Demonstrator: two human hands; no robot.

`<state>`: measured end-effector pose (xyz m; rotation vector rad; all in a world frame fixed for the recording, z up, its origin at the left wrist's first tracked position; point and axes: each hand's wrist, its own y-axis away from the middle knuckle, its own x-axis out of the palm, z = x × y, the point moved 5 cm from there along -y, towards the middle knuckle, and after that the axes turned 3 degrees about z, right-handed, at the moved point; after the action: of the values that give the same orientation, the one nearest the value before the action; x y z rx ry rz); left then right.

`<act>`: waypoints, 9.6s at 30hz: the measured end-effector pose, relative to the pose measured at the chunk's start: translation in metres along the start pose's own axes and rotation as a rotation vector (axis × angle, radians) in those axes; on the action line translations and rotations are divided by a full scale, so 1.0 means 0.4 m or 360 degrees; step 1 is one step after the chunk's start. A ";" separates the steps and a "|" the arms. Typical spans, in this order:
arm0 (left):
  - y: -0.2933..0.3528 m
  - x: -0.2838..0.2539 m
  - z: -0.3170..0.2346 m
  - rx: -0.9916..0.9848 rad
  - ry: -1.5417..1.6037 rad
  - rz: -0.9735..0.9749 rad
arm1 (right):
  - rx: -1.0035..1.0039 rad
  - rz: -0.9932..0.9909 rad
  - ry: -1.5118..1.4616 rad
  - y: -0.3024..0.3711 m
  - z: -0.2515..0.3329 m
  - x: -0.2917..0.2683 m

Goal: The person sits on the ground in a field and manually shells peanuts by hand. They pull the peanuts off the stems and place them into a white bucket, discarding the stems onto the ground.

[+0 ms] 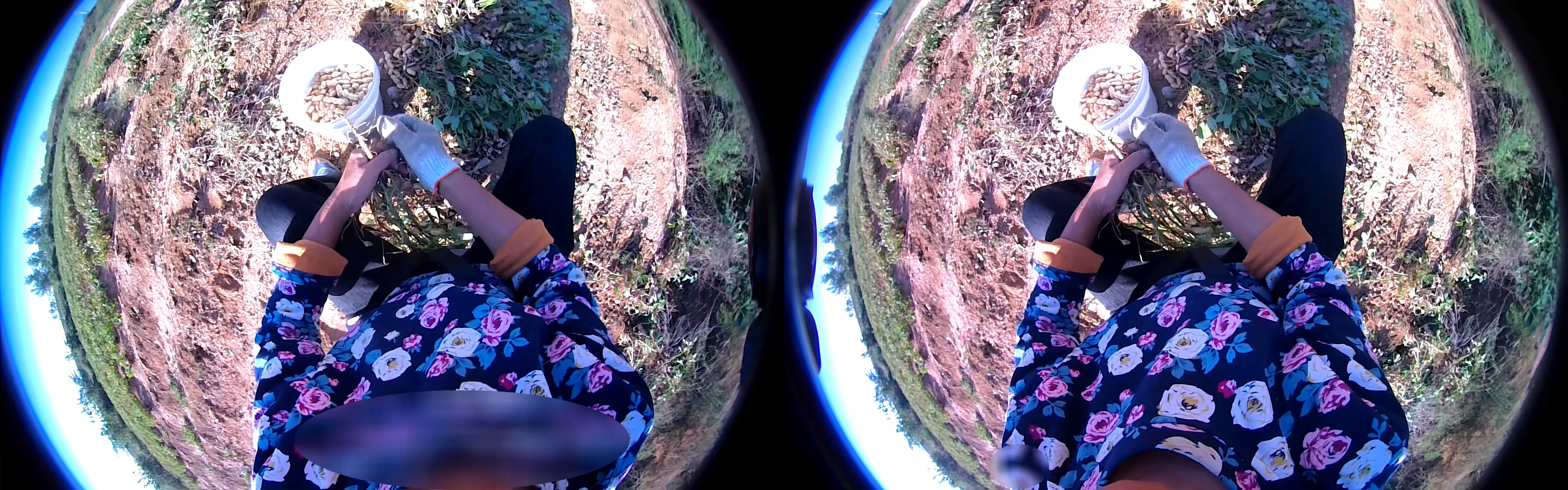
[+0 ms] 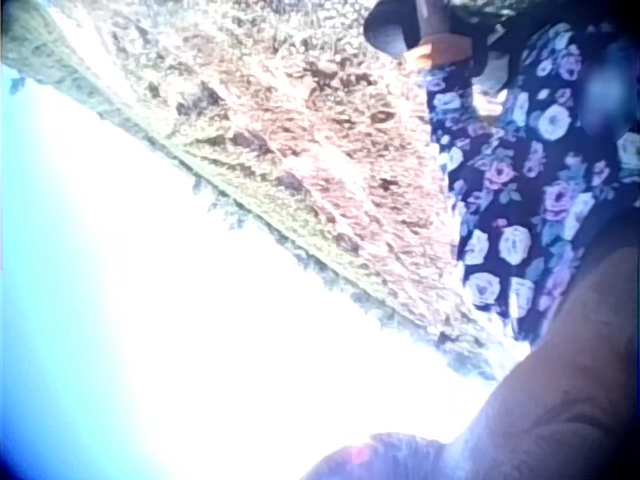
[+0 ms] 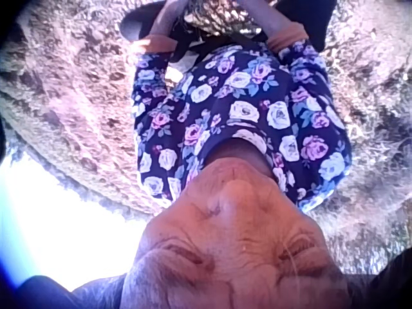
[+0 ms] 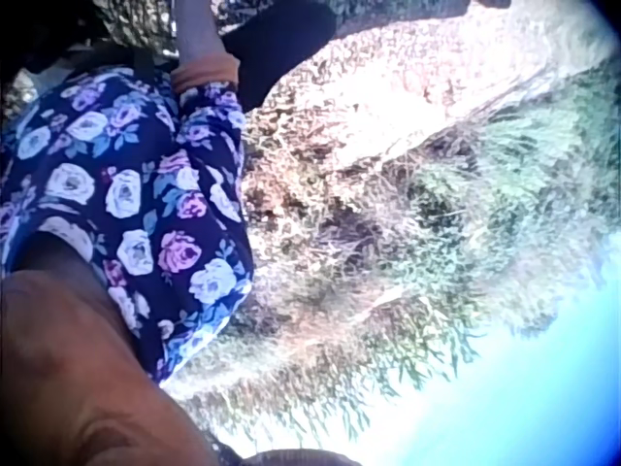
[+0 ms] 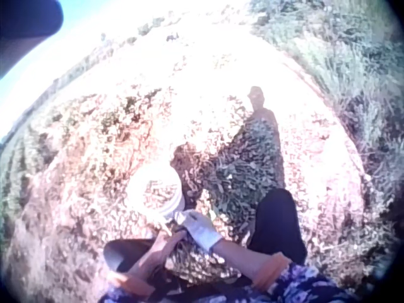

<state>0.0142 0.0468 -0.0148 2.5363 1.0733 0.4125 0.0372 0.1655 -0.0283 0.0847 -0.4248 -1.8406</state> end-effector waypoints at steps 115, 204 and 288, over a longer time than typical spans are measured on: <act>-0.011 -0.104 0.041 0.0280 0.0616 -0.0032 | 0.0477 -0.0264 0.0035 -0.231 -0.304 -0.220; -0.077 -0.065 0.077 0.0706 0.0511 0.0206 | -0.0516 0.0110 0.1822 0.045 0.050 -0.047; -0.162 -0.006 -0.291 0.0631 -0.0390 -0.0101 | -0.0386 -0.1217 -0.0224 0.138 0.039 -1.029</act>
<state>-0.0742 0.1111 0.0613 2.7831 1.2329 -0.1437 0.2118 0.5414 -0.0597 -0.0599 -0.2765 -2.6500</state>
